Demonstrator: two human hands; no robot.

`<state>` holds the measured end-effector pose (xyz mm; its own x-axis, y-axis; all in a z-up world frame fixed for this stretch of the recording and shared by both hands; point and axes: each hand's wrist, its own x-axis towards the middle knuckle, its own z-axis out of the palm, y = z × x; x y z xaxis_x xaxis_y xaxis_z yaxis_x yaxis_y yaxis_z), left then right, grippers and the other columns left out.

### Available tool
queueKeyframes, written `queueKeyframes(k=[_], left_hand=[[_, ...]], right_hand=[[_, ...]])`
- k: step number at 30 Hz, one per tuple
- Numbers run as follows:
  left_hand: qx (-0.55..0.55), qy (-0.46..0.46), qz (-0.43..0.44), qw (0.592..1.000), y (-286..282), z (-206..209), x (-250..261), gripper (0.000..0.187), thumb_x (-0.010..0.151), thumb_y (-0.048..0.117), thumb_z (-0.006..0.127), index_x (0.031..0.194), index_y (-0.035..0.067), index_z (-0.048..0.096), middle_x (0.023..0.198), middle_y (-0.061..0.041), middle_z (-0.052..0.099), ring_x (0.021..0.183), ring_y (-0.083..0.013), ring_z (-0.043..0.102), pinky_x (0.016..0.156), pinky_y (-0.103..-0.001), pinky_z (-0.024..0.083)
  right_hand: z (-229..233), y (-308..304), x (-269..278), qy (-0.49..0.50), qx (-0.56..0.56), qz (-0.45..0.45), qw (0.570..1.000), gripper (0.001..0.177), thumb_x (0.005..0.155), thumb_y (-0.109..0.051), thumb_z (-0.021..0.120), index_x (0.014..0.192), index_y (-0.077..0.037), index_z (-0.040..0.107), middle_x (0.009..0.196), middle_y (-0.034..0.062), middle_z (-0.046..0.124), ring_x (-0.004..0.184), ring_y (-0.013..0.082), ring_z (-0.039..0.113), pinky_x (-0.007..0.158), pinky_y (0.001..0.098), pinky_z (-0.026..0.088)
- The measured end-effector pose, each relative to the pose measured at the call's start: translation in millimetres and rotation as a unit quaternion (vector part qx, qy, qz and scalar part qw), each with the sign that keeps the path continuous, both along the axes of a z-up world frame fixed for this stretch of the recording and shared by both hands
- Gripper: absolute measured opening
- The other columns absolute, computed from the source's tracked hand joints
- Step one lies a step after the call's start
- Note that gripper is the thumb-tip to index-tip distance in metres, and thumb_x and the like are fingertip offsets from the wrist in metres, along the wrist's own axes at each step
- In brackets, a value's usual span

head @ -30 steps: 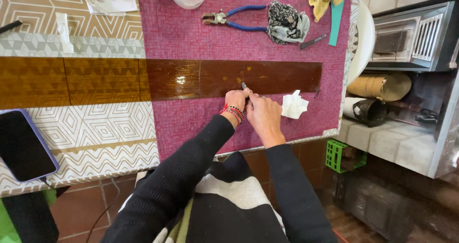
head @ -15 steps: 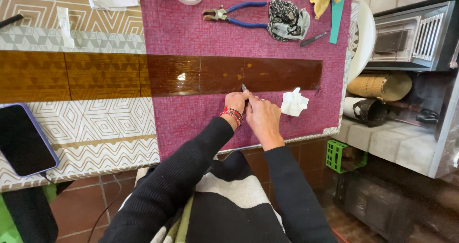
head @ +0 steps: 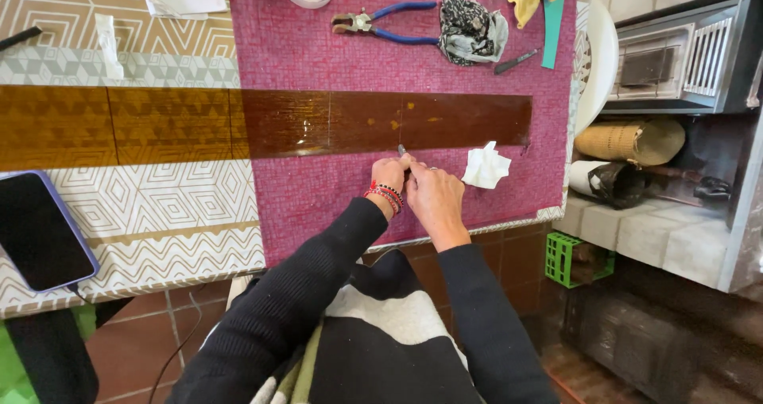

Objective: Marking and scoring a long strip of translucent brown glass with a marker and glass cutter.

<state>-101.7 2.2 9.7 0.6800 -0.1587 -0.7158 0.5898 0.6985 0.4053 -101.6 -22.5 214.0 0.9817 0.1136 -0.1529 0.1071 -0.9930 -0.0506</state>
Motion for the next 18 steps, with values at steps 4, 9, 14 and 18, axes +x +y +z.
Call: queueKeyframes(k=[4, 9, 14, 18], left_hand=[[0.007, 0.011, -0.011, 1.000, 2, 2, -6, 0.016, 0.092, 0.004, 0.066, 0.086, -0.009, 0.073, 0.086, -0.016, 0.075, 0.078, -0.0225, 0.070, 0.070, -0.035, 0.056], [-0.004, 0.027, -0.008, 1.000, 3, 5, -11, 0.017, 0.092, 0.005, 0.067, 0.084, -0.009, 0.070, 0.085, -0.014, 0.074, 0.078, -0.0221, 0.071, 0.070, -0.036, 0.057], [0.019, 0.033, -0.011, 0.999, 3, 0, -12, 0.019, 0.093, 0.009, 0.068, 0.084, -0.008, 0.071, 0.083, -0.013, 0.073, 0.075, -0.0215, 0.068, 0.068, -0.037, 0.055], [0.065, 0.003, -0.018, 0.998, -1, -8, -13, 0.020, 0.093, 0.010, 0.069, 0.084, -0.007, 0.071, 0.082, -0.013, 0.073, 0.074, -0.0210, 0.067, 0.067, -0.038, 0.054]], right_hand=[[-1, 0, -5, 0.020, -0.005, -0.012, 1.000, 0.016, 0.093, -0.017, 0.064, 0.098, -0.011, 0.078, 0.068, 0.0179, 0.070, 0.061, 0.0369, 0.070, 0.057, 0.0497, 0.054], [-4, -3, -13, 0.037, 0.000, -0.020, 0.999, 0.016, 0.096, -0.018, 0.063, 0.097, -0.010, 0.077, 0.070, 0.0180, 0.071, 0.064, 0.0367, 0.071, 0.060, 0.0489, 0.055], [-6, 0, -16, 0.019, 0.006, -0.030, 0.999, 0.018, 0.093, -0.020, 0.064, 0.103, -0.013, 0.078, 0.074, 0.0185, 0.072, 0.065, 0.0388, 0.070, 0.059, 0.0516, 0.054], [-6, -2, -15, 0.006, 0.014, -0.034, 0.999, 0.026, 0.089, -0.019, 0.063, 0.110, -0.016, 0.078, 0.071, 0.0191, 0.071, 0.063, 0.0394, 0.070, 0.058, 0.0517, 0.054]])
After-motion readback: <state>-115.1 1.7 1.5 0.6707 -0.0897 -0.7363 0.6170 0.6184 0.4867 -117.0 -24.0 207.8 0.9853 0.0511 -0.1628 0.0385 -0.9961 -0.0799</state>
